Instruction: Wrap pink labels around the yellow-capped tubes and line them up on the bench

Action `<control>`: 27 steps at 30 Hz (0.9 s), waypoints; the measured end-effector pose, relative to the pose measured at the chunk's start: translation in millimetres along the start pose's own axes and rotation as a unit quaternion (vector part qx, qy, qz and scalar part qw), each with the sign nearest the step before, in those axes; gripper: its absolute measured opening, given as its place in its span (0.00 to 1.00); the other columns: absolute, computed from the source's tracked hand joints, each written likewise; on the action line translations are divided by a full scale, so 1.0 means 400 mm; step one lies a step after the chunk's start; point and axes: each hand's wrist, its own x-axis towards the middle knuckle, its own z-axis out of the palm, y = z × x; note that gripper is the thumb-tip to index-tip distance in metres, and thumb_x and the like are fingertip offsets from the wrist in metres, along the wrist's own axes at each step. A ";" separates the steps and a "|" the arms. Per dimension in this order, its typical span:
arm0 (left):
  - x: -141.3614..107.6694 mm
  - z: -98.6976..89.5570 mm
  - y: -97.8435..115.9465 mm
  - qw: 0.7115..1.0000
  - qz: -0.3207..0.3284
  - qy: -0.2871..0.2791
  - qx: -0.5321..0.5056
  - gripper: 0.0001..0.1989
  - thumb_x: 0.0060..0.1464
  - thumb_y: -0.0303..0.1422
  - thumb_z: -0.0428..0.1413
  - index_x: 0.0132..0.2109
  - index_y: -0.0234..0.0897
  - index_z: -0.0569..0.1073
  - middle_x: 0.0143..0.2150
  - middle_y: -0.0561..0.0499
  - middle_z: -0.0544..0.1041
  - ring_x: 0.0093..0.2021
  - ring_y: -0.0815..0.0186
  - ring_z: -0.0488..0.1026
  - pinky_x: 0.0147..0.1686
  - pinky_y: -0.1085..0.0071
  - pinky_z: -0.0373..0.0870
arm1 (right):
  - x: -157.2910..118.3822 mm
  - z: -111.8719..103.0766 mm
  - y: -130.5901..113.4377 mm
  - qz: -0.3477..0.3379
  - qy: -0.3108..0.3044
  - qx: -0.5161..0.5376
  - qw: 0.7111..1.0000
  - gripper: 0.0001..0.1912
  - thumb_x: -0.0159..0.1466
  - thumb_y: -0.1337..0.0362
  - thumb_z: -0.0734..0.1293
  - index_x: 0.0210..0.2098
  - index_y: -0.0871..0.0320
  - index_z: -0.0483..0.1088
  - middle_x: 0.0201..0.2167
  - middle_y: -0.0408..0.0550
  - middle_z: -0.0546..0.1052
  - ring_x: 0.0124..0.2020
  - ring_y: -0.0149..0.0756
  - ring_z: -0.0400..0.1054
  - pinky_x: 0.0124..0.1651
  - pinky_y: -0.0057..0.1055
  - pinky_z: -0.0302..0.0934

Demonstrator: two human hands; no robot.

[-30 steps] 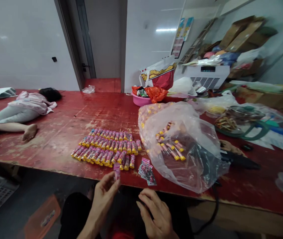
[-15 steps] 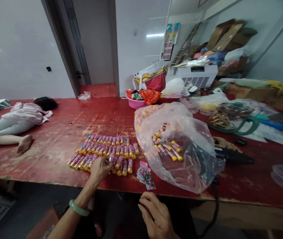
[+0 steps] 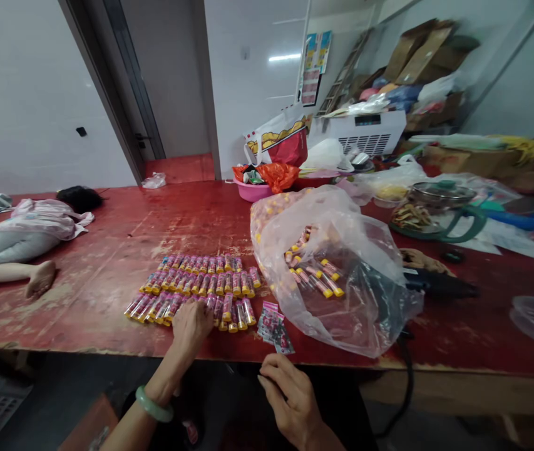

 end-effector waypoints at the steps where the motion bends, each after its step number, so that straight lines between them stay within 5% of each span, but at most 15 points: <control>1: -0.001 0.003 0.002 1.000 0.000 0.003 0.005 0.13 0.59 0.34 0.50 0.38 0.33 0.78 0.40 0.39 0.80 0.44 0.51 0.76 0.38 0.64 0.67 | 0.005 0.003 0.003 -0.001 0.002 0.002 1.000 0.10 0.67 0.77 0.58 0.37 0.60 0.68 0.31 0.47 0.69 0.30 0.30 0.67 0.32 0.25 0.63; 9: -0.038 0.019 -0.015 0.998 0.021 0.052 0.014 0.18 0.64 0.35 0.48 0.56 0.34 0.70 0.47 0.40 0.77 0.45 0.54 0.76 0.39 0.65 0.68 | 0.091 0.044 0.088 0.009 -0.002 -0.051 0.999 0.09 0.66 0.74 0.59 0.36 0.60 0.70 0.34 0.50 0.71 0.35 0.34 0.69 0.37 0.30 0.67; 13: -0.069 0.033 -0.036 0.996 0.072 0.051 0.020 0.14 0.62 0.30 0.52 0.53 0.34 0.73 0.47 0.42 0.76 0.46 0.56 0.74 0.41 0.67 0.69 | 0.150 0.094 0.160 0.014 -0.032 -0.096 0.995 0.11 0.61 0.75 0.62 0.42 0.61 0.72 0.43 0.54 0.73 0.45 0.41 0.69 0.47 0.37 0.68; 17: -0.072 0.062 -0.045 0.992 0.108 0.055 0.023 0.14 0.58 0.24 0.54 0.51 0.34 0.73 0.45 0.44 0.75 0.46 0.58 0.74 0.41 0.69 0.70 | 0.186 0.143 0.203 0.015 -0.076 -0.131 0.988 0.12 0.59 0.76 0.67 0.41 0.60 0.74 0.41 0.52 0.75 0.42 0.41 0.68 0.48 0.39 0.67; 27: -0.051 0.120 -0.074 0.983 0.144 0.111 0.011 0.13 0.60 0.24 0.47 0.47 0.37 0.73 0.42 0.45 0.75 0.39 0.59 0.75 0.37 0.68 0.70 | 0.195 0.203 0.185 0.022 -0.124 -0.154 0.980 0.10 0.58 0.75 0.67 0.39 0.59 0.73 0.35 0.48 0.74 0.40 0.39 0.66 0.46 0.35 0.63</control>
